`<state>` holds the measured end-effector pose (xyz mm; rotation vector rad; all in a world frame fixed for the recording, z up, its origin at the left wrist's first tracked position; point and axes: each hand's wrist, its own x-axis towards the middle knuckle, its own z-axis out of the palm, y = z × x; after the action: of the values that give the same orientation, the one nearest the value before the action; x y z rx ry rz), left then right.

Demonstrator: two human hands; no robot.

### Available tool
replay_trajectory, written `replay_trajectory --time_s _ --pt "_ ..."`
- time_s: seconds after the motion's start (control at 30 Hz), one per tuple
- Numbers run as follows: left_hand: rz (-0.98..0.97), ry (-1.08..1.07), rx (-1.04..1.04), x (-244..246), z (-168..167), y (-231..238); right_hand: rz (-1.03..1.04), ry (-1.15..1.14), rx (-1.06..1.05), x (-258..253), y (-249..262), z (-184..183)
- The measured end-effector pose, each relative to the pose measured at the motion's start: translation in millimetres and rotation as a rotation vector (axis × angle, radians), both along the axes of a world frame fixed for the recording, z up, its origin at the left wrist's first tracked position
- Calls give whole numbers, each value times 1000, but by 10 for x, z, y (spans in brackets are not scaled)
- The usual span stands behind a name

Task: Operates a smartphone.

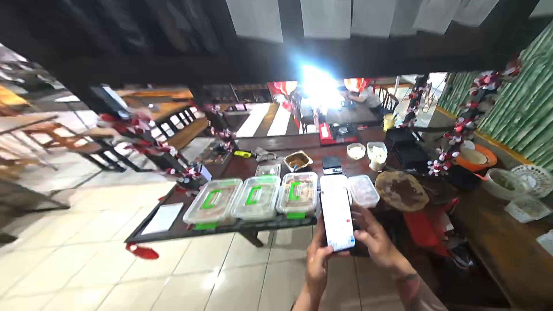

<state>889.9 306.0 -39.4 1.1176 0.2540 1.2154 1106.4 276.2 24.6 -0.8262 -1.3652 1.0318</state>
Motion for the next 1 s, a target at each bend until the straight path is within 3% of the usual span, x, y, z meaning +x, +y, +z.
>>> replay_trajectory --time_s 0.1,0.27,0.67,1.0 --pt "55 63 3 78 318 -137 82 38 -23 -21 -92 102" --pt "65 115 -13 142 477 -191 71 61 -68 20 -105 76" --pt "70 134 -6 186 375 -165 5 25 -111 10 -94 -1" --pt "108 183 -52 255 552 -169 -17 3 -141 34 -80 14"
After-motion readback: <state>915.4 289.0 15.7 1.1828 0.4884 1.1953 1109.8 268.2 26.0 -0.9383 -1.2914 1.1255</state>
